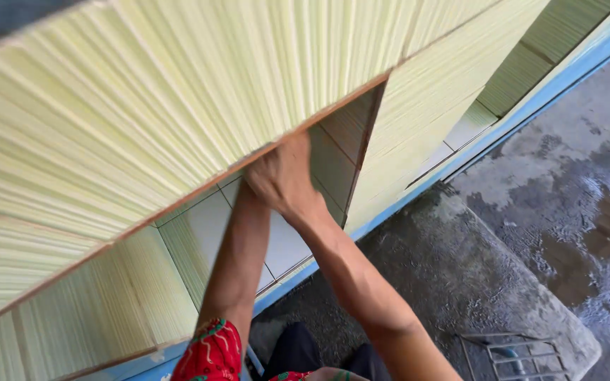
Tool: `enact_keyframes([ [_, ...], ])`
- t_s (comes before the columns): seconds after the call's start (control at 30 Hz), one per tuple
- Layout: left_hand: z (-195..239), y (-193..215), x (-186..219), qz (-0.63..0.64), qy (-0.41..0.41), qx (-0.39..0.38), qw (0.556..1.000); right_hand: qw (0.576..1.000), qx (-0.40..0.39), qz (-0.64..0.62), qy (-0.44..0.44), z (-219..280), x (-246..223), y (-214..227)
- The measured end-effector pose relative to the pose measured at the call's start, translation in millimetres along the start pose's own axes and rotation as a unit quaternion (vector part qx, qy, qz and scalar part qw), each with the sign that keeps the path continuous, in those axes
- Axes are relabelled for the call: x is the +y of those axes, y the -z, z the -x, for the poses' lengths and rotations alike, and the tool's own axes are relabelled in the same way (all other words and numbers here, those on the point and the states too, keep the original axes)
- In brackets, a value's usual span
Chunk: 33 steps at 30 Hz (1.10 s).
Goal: Using a cloth to wipe down a blue painted wall and metal coin-op boxes in a public or industrial area.
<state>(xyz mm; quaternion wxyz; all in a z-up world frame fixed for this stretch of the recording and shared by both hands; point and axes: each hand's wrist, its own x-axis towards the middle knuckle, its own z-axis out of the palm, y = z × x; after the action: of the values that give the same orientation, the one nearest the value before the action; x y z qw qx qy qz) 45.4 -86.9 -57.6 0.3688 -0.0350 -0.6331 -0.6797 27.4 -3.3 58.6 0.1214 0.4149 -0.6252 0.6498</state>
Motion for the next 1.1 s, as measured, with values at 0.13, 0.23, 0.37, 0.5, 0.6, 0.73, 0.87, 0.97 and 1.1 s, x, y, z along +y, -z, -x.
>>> enact_keyframes([
  [0.13, -2.7, 30.2, -27.1, -0.011, 0.014, 0.001, 1.0, 0.991, -0.128, -0.024, 0.017, -12.8, 64.5, -39.9],
  [0.23, -9.9, 55.4, -34.4, -0.022, 0.019, 0.005, 1.0, 0.989, -0.142, -0.037, 0.017, -18.6, 83.3, -57.0],
  [0.37, -28.5, 76.9, -38.6, -0.033, 0.016, 0.017, 0.999, 0.984, -0.17, -0.051, 0.027, -27.5, 101.5, -73.2],
  [0.5, -37.5, 82.6, -43.6, -0.035, 0.017, 0.033, 0.999, 0.977, -0.202, -0.057, 0.031, -25.9, 121.4, -78.3],
  [0.6, -30.4, 90.5, -68.9, -0.028, 0.02, 0.047, 0.998, 0.973, -0.223, -0.054, 0.029, -13.0, 104.1, -57.2],
  [0.73, -13.1, 49.4, -48.8, -0.03, 0.018, 0.086, 0.996, 0.995, -0.089, -0.049, -0.013, 19.9, -22.5, 35.9],
  [0.87, 13.6, -43.8, -19.7, -0.177, -0.03, 0.185, 0.966, 0.997, -0.046, -0.046, -0.036, 77.5, -49.9, 91.2],
  [0.97, 18.1, -66.7, 24.8, -0.332, -0.054, 0.162, 0.928, 0.979, -0.075, -0.15, -0.119, 108.0, -44.3, 110.4],
  [1.1, 33.4, -108.9, 139.5, -0.409, -0.056, 0.092, 0.906, 0.938, -0.071, -0.266, -0.211, 106.3, -52.6, 138.6],
])
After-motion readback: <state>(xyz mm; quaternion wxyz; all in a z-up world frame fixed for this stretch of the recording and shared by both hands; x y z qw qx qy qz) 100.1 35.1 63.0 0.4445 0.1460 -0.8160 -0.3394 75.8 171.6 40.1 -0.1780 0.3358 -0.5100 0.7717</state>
